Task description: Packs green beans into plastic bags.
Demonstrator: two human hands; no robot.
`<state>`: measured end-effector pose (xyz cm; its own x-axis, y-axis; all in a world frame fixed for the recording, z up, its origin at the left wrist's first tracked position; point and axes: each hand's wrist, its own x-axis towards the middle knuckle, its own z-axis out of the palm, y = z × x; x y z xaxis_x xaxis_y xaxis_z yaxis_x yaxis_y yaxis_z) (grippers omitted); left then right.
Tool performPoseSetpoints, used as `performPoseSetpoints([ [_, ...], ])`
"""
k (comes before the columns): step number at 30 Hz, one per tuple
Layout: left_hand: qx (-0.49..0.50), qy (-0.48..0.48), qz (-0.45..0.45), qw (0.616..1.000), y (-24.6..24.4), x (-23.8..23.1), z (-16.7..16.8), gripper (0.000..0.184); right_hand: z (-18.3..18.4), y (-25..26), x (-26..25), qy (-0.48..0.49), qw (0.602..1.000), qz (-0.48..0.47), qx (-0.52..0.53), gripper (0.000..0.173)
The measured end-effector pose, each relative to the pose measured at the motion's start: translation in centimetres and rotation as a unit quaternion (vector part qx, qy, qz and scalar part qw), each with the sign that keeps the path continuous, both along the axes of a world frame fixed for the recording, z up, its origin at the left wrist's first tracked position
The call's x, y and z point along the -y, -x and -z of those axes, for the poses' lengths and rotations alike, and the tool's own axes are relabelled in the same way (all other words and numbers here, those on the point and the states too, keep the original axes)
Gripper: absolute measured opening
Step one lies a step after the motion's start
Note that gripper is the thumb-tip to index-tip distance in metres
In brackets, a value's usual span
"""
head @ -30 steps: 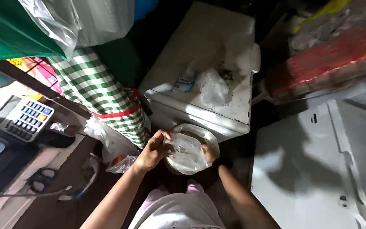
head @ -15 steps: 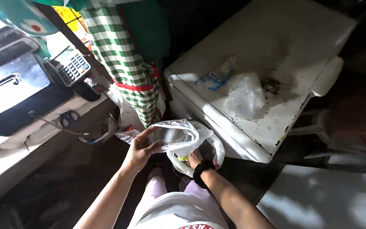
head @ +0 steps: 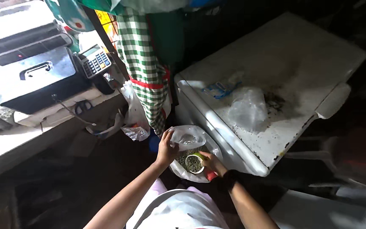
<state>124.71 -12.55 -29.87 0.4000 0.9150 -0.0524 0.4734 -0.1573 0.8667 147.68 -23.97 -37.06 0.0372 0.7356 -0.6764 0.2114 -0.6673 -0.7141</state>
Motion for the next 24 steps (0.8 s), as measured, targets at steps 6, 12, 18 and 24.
performPoseSetpoints([
  [6,-0.102,0.032,0.102,0.989,-0.9,1.1,1.5,0.063,-6.8,0.1,4.8,-0.108,0.984,0.143,-0.011,0.067],
  [12,-0.173,0.087,0.229,0.954,-2.6,2.5,0.7,0.074,-12.1,0.7,5.4,-0.148,0.975,0.166,0.001,0.070],
  [18,-0.107,0.111,0.247,0.957,-3.0,2.0,-0.6,0.084,-10.8,5.5,2.4,-0.262,0.909,0.036,0.322,0.077],
  [24,-0.066,0.122,0.233,0.963,-2.4,0.4,-0.1,0.088,-9.8,7.4,0.8,-0.360,0.821,-0.025,0.442,0.074],
])
